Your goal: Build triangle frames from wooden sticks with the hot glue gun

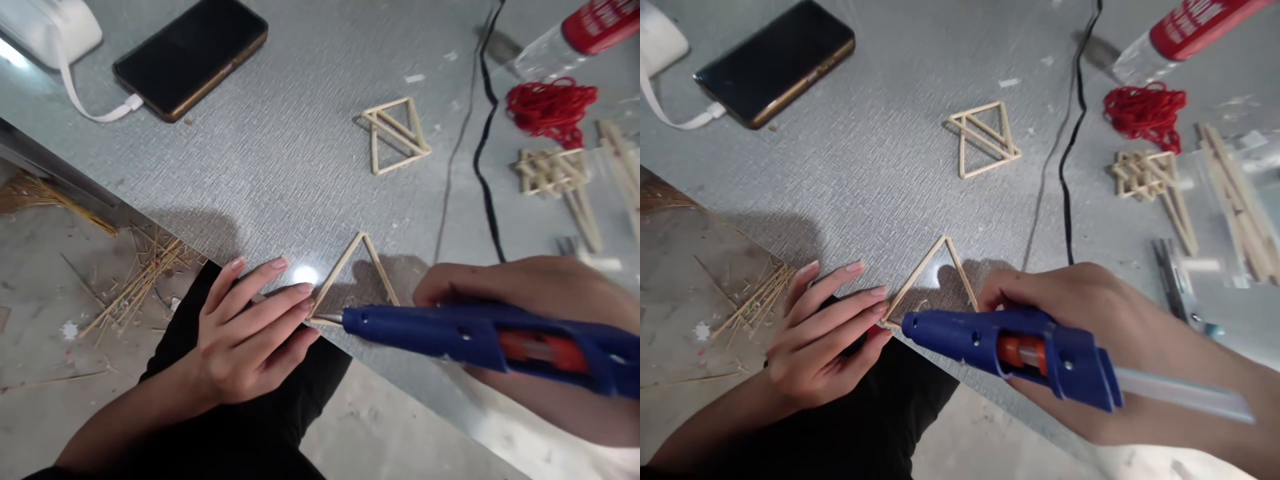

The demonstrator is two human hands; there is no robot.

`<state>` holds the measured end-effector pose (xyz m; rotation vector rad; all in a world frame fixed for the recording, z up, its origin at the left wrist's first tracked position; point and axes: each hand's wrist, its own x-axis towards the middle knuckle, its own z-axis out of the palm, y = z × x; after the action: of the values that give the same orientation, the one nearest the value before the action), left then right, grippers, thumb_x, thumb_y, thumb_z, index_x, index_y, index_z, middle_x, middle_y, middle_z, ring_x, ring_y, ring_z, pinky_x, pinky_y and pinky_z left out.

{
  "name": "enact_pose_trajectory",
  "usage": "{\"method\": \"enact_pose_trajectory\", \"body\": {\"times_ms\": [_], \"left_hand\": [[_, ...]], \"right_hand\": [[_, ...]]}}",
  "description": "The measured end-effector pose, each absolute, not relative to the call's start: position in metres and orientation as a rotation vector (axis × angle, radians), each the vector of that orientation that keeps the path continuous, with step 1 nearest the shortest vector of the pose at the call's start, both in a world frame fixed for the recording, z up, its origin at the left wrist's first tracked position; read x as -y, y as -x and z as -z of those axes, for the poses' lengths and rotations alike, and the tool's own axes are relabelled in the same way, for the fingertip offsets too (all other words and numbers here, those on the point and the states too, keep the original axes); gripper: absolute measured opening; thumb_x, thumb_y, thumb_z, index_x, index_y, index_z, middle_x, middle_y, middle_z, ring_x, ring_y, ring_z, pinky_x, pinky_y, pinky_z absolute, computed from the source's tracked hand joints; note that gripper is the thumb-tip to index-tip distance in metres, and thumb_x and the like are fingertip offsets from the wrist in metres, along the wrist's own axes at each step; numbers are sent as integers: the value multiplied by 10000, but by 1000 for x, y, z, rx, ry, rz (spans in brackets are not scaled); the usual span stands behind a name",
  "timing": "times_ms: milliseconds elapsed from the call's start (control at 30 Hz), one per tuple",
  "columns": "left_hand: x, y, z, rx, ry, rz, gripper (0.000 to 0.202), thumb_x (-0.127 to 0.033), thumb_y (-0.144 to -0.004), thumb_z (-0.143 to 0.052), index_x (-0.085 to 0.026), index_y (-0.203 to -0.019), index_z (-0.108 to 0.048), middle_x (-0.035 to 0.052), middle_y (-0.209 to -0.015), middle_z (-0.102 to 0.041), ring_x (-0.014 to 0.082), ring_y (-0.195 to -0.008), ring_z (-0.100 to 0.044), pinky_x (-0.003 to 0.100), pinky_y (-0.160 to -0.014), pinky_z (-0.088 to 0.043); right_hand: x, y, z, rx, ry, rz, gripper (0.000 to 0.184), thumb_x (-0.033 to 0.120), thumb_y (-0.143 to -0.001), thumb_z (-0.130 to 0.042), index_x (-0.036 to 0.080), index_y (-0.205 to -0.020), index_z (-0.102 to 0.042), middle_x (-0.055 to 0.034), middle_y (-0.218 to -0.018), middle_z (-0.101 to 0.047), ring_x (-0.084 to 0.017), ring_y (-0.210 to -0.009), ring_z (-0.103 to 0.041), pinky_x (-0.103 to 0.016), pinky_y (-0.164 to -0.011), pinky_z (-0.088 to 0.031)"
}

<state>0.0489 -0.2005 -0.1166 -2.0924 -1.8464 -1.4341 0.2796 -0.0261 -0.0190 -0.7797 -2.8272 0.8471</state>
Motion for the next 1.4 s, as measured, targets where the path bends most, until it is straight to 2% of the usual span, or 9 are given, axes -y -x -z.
{"method": "enact_pose_trajectory", "body": {"times_ms": [100, 267, 400, 533, 700, 867, 1033, 1267, 1400], "left_hand": [[202, -46, 121, 1798, 2112, 1422, 266, -265, -897, -793, -197, -1141, -711, -10, -1138, -807, 220, -1243, -698, 431, -1237, -405], [203, -45, 123, 1787, 2096, 1449, 356, -239, -869, -822, -141, -1189, -701, 41, -1151, -801, 235, -1214, -714, 409, -1199, -447], [202, -50, 122, 1812, 2040, 1488, 308, -246, -857, -831, -162, -1135, -729, 25, -1141, -804, 246, -1203, -717, 426, -1189, -450], [201, -53, 121, 1814, 2016, 1494, 265, -249, -858, -822, -174, -1102, -752, 16, -1151, -804, 248, -1199, -718, 430, -1179, -452], [201, -52, 120, 1821, 2030, 1489, 239, -244, -867, -809, -167, -1088, -760, 17, -1158, -803, 242, -1209, -714, 426, -1180, -447], [202, -53, 119, 1842, 2029, 1479, 243, -250, -873, -802, -174, -1100, -759, 6, -1175, -798, 234, -1219, -709, 427, -1190, -439], [203, -55, 118, 1866, 2020, 1464, 225, -248, -873, -798, -187, -1088, -763, -3, -1177, -797, 227, -1222, -707, 427, -1186, -444], [203, -57, 114, 1908, 2006, 1447, 165, -246, -883, -784, -226, -1046, -770, -21, -1190, -792, 230, -1231, -704, 442, -1190, -434], [203, -57, 113, 1910, 2006, 1451, 178, -243, -883, -766, -228, -1061, -766, -28, -1199, -789, 233, -1232, -702, 443, -1185, -430]], "right_hand": [[21, -274, 10, 2997, 557, -1072, 261, 292, -730, -815, 341, -896, -619, 116, -476, -548, -103, -279, -422, -261, -244, -302], [19, -271, 3, 3053, 581, -911, 227, 344, -730, -818, 331, -854, -629, 105, -443, -506, -101, -271, -376, -292, -268, -246], [32, -263, -6, 3103, 837, -842, 145, 458, -846, -649, 322, -833, -598, 98, -471, -503, -105, -322, -389, -298, -351, -302], [43, -253, -18, 3195, 1018, -835, 217, 478, -932, -496, 307, -809, -546, 103, -481, -498, -123, -382, -402, -306, -424, -336], [44, -246, -20, 3187, 948, -882, 289, 509, -967, -488, 302, -770, -529, 96, -482, -481, -127, -381, -353, -309, -426, -324], [43, -248, -18, 3198, 933, -883, 250, 481, -954, -486, 309, -774, -511, 102, -470, -467, -133, -359, -346, -317, -424, -332], [43, -248, -18, 3207, 924, -852, 286, 488, -957, -477, 310, -734, -488, 89, -446, -433, -145, -357, -316, -335, -404, -302], [41, -253, -17, 3212, 946, -857, 262, 425, -946, -482, 296, -721, -448, 86, -444, -407, -132, -341, -347, -332, -399, -282], [39, -256, -15, 3192, 942, -907, 306, 455, -965, -497, 287, -714, -450, 80, -449, -400, -123, -339, -362, -331, -394, -272]]}}
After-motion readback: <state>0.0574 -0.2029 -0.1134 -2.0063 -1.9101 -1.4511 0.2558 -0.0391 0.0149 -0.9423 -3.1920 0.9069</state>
